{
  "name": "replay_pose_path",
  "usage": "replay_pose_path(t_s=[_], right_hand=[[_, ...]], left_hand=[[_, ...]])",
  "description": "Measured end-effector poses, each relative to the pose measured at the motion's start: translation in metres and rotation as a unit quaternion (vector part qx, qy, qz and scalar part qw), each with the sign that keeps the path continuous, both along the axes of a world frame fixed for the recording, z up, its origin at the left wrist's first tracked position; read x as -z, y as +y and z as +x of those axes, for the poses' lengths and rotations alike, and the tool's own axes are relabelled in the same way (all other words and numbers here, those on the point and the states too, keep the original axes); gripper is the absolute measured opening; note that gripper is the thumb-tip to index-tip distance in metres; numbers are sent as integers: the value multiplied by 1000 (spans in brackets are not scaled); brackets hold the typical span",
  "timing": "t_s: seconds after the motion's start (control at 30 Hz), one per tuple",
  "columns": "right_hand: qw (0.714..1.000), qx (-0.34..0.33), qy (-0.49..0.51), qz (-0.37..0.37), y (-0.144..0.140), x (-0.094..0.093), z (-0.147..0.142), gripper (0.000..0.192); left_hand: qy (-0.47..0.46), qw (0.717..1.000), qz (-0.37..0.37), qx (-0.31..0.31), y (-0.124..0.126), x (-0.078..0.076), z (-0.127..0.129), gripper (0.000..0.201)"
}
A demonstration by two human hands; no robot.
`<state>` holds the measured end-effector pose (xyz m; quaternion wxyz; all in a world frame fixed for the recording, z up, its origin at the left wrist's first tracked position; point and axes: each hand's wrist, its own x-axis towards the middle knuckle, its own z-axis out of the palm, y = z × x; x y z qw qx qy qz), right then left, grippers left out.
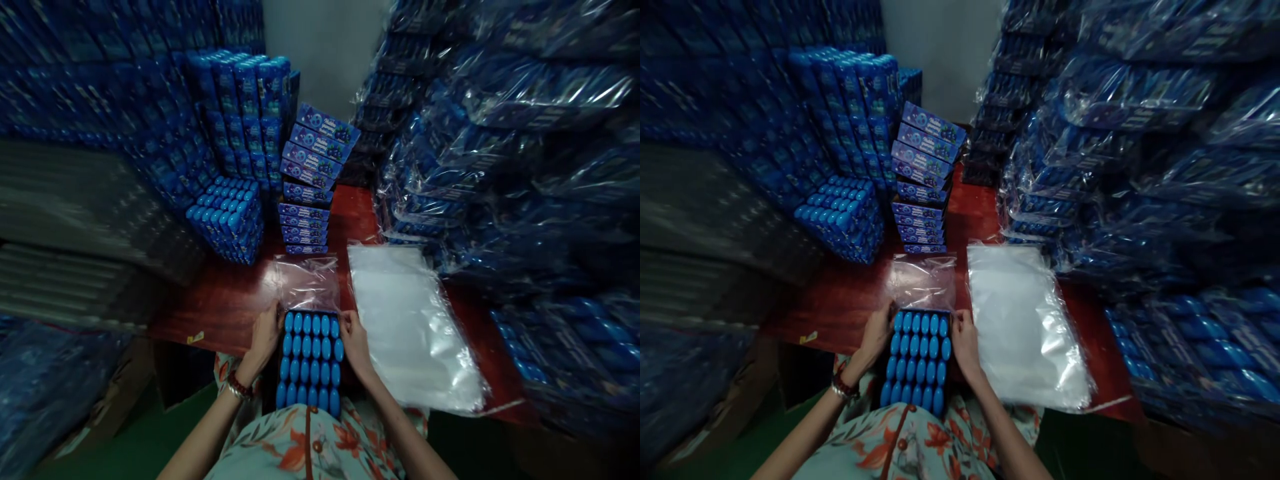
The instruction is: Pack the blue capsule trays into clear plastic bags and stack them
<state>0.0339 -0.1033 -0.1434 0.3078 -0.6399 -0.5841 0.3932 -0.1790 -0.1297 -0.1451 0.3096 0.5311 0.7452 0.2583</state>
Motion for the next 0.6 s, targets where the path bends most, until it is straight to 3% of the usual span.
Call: replay_pose_path(t_s=[0.1,0.2,0.33,0.47,0.6], right_hand=[[999,-34,-29,-5,-8,-9,4,20],[997,-49,-55,4,-5,-12,5,11],[996,-72,-53,-20,0,-14,8,3],[993,-111,-37,-16,-4,-21,10,7],[992,-91,-90,19,6,-25,7,19]], left_hand=[[39,999,4,27,-4,-4,-2,25],[14,994,76,81,-3,-3,-2,32],[-30,980,91,173,-1,0,-12,38],[-123,972,57,192,2,-4,-32,32],[-189,968,19,166,12,-15,-39,23]])
